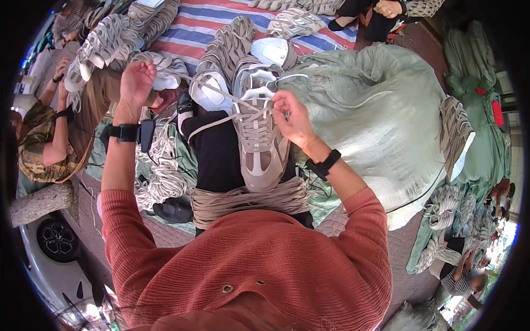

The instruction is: The person sits on a mat and laces a white sneaker held on their lap. They repeatedly thread the laces through the eyelets, pull them tight, and adjust the fit. Other workers are visible in the background performing similar tasks.

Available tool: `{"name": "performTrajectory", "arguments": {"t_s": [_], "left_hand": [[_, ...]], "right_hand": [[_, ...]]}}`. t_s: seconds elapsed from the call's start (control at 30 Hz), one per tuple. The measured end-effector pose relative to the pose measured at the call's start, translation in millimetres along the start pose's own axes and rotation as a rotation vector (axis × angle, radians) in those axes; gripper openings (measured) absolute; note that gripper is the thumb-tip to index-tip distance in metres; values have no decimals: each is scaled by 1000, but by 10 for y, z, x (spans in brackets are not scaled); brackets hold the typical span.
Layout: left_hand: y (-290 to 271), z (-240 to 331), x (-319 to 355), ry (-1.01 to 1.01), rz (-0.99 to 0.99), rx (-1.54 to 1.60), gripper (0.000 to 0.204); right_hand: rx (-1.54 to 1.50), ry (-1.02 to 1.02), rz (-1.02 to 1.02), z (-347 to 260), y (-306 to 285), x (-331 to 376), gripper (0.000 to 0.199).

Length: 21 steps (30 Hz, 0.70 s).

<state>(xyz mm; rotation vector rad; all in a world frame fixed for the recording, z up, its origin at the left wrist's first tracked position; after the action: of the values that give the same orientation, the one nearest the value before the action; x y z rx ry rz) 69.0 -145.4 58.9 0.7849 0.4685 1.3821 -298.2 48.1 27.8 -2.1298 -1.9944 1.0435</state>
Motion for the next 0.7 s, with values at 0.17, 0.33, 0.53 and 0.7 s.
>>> {"name": "performTrajectory", "arguments": {"t_s": [0.17,0.33,0.53,0.7], "left_hand": [[534,-123,438,-23,-135,22,11],[978,-7,894,210,-231,-209,28],[113,30,1311,90,100,-356,31],[-795,-515,1636,-80,346,-110,15]], "right_hand": [[448,-271,-190,-625,255,-87,19],[948,-454,-302,-765,871,-160,10],[359,-416,-616,-1046,753,52,7],[-387,23,-282,-885,-91,-33,12]]}}
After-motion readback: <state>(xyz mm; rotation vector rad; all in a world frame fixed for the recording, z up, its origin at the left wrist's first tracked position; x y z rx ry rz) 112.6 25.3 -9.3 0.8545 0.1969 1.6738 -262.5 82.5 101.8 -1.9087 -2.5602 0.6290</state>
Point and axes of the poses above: each hand's wrist, its own x-axis away from the middle knuckle, its own y-axis out of the palm, z = x × y, the point moved 6 cm from there along -x, towards the middle knuckle, and after that the axes turned 8 degrees about x, right-handed, at the moved point
